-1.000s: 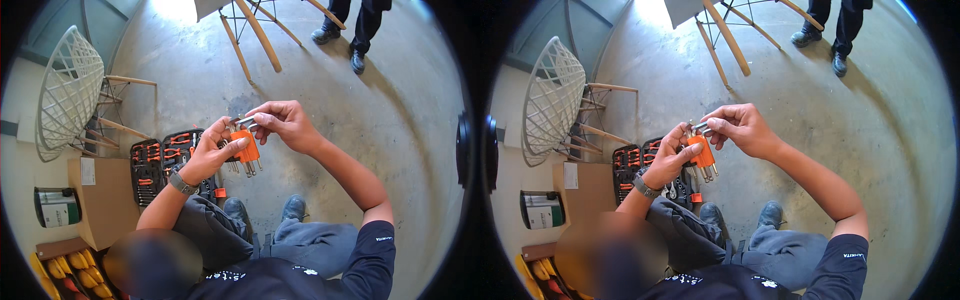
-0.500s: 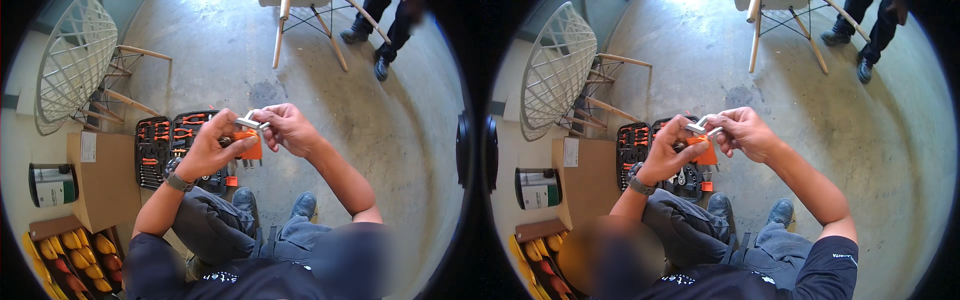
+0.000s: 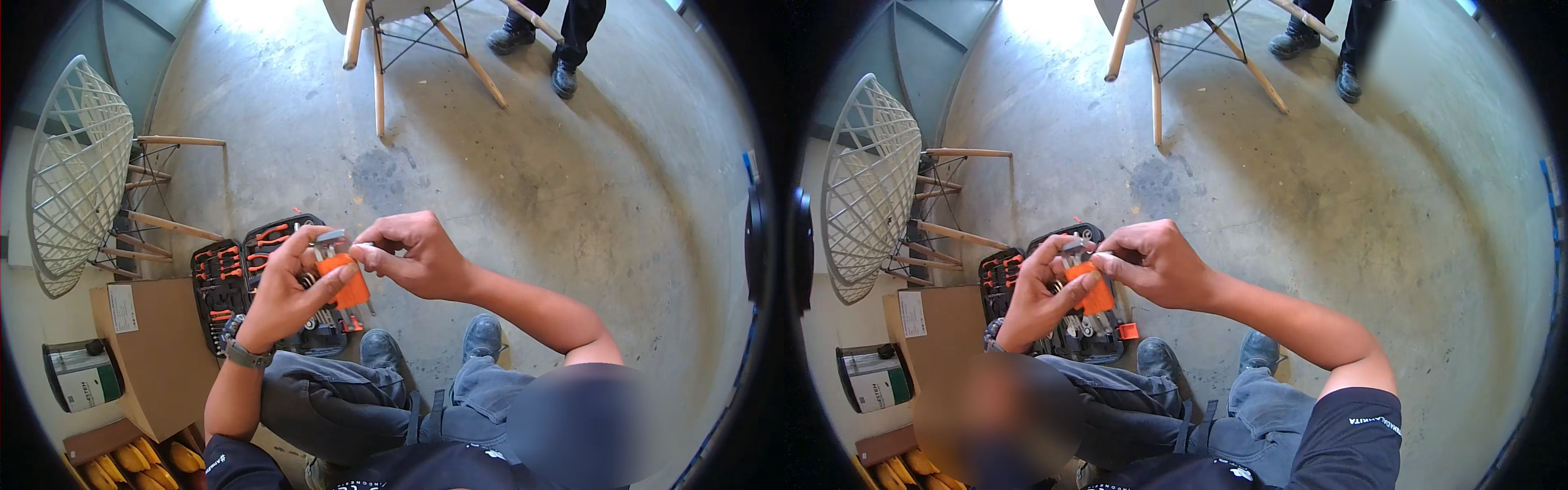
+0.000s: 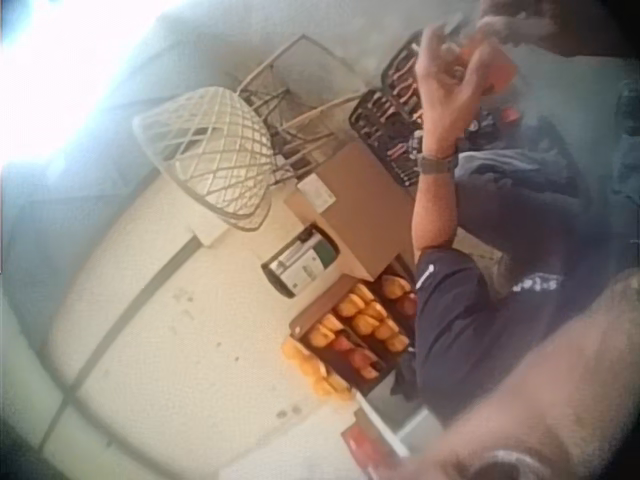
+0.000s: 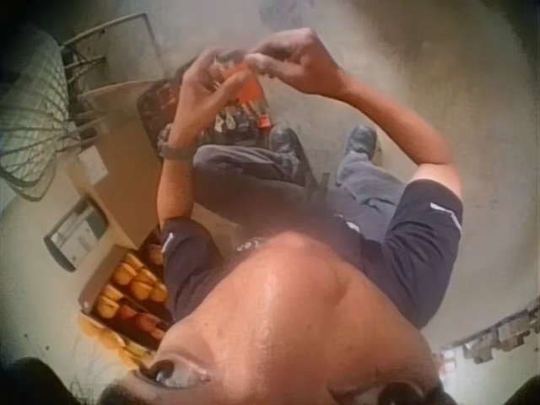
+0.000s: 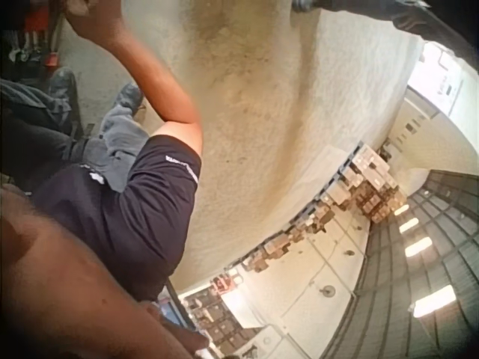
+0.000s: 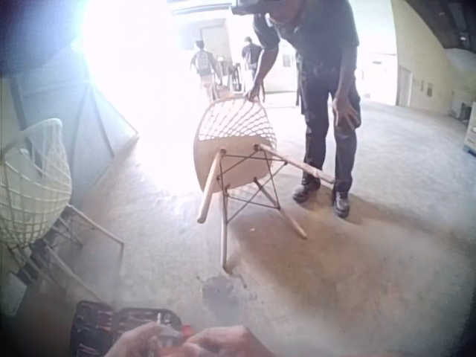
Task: Assembling or repairing a modern chair by fixing its metal frame and wooden legs using specialized hand tools from a socket and screwdriver set.
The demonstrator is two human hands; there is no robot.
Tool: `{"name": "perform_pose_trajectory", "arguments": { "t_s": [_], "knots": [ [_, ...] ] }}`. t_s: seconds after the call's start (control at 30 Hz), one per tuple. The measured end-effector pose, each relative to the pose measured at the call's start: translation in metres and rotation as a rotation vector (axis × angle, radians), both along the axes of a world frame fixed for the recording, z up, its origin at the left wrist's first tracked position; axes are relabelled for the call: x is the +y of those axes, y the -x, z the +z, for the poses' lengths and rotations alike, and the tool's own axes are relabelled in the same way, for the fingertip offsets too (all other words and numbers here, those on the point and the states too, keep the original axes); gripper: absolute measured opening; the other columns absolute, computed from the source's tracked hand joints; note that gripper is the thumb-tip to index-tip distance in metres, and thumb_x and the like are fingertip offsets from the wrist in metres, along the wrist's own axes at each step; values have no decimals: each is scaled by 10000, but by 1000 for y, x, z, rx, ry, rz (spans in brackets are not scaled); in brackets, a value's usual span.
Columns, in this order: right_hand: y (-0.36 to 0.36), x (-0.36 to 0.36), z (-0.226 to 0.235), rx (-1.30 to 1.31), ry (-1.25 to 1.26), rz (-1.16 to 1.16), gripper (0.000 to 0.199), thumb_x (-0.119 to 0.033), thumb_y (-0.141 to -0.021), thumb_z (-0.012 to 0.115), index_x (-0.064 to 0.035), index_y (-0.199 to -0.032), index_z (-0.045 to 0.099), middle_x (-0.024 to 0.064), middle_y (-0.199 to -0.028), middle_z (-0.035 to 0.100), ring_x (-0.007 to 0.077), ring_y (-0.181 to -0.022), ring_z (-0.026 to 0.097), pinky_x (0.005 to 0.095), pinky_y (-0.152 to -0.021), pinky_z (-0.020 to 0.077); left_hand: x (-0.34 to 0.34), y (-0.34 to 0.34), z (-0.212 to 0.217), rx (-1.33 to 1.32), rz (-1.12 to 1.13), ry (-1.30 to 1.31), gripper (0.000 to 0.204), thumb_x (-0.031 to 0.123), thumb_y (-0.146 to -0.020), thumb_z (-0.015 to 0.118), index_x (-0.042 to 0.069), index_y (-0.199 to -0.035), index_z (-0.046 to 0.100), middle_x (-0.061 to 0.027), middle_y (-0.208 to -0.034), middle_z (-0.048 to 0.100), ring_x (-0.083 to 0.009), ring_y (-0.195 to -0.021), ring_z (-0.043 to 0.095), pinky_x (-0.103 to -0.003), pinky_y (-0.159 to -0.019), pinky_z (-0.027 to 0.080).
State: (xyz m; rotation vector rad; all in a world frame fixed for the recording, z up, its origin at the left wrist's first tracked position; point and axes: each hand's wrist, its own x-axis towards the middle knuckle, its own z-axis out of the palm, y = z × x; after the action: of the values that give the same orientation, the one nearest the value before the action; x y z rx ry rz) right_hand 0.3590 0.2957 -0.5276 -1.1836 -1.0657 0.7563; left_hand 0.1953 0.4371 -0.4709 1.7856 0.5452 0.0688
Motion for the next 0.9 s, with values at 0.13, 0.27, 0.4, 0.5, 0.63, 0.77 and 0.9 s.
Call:
{"name": "perform_pose_trajectory", "arguments": {
  "t_s": [0.13, 0.27, 0.4, 0.5, 0.63, 0.77, 0.9],
  "knots": [
    [-3, -4, 11, 206, 119, 1, 167, -120, -918, 681, 38, -952, 719, 70, -727, 676, 80, -656, 595, 262, -587, 484, -8, -7, 17, 20, -64, -136, 354, 112, -887, 728, 1, -1176, 556, 24, -712, 619, -13, -620, 527, -203, -559, 407],
    [-9, -11, 23, 22, 37, -78, 151, -107, -917, 681, 31, -964, 721, 66, -737, 670, 69, -651, 585, 248, -582, 476, -9, -14, 30, 10, -155, 180, 362, 91, -903, 728, 24, -1190, 519, 29, -831, 611, -10, -728, 572, -188, -592, 441],
    [-5, -5, 38, -58, 27, -125, 135, -104, -928, 668, 24, -954, 704, 54, -748, 669, 64, -651, 588, 251, -568, 479, -1, -9, 32, 15, -207, -180, 367, 94, -884, 749, 25, -1172, 533, 34, -833, 607, -19, -720, 559, -214, -609, 453],
    [-19, 8, 46, 166, 40, -311, 138, -118, -947, 642, 15, -925, 675, 55, -753, 658, 90, -656, 602, 257, -577, 497, -3, 5, 29, 20, -347, -265, 451, 133, -796, 785, 57, -1181, 562, -106, -717, 614, -204, -667, 622, -325, -600, 469],
    [-69, 36, 69, 110, -227, -369, 149, -129, -959, 611, 15, -926, 634, 75, -778, 640, 134, -645, 606, 285, -600, 528, 19, 31, 17, 115, -465, -299, 414, 153, -795, 747, 44, -1148, 560, -161, -738, 645, -343, -693, 654, -412, -618, 508],
    [-93, 58, 110, 152, -402, -435, 136, -123, -961, 586, 12, -954, 604, 112, -822, 624, 191, -697, 618, 366, -683, 557, 54, 26, 6, 34, -194, -440, 369, 95, -775, 746, 0, -1089, 577, -202, -728, 650, -321, -666, 677, -392, -597, 518],
    [-106, 95, 137, 5, -430, -455, 167, -146, -956, 602, 20, -946, 589, 95, -852, 621, 176, -793, 638, 351, -764, 568, 84, 42, -103, -3, 297, -68, 291, 112, -878, 715, -12, -1092, 563, -67, -734, 638, -85, -637, 560, -284, -552, 444]
  ]
}}
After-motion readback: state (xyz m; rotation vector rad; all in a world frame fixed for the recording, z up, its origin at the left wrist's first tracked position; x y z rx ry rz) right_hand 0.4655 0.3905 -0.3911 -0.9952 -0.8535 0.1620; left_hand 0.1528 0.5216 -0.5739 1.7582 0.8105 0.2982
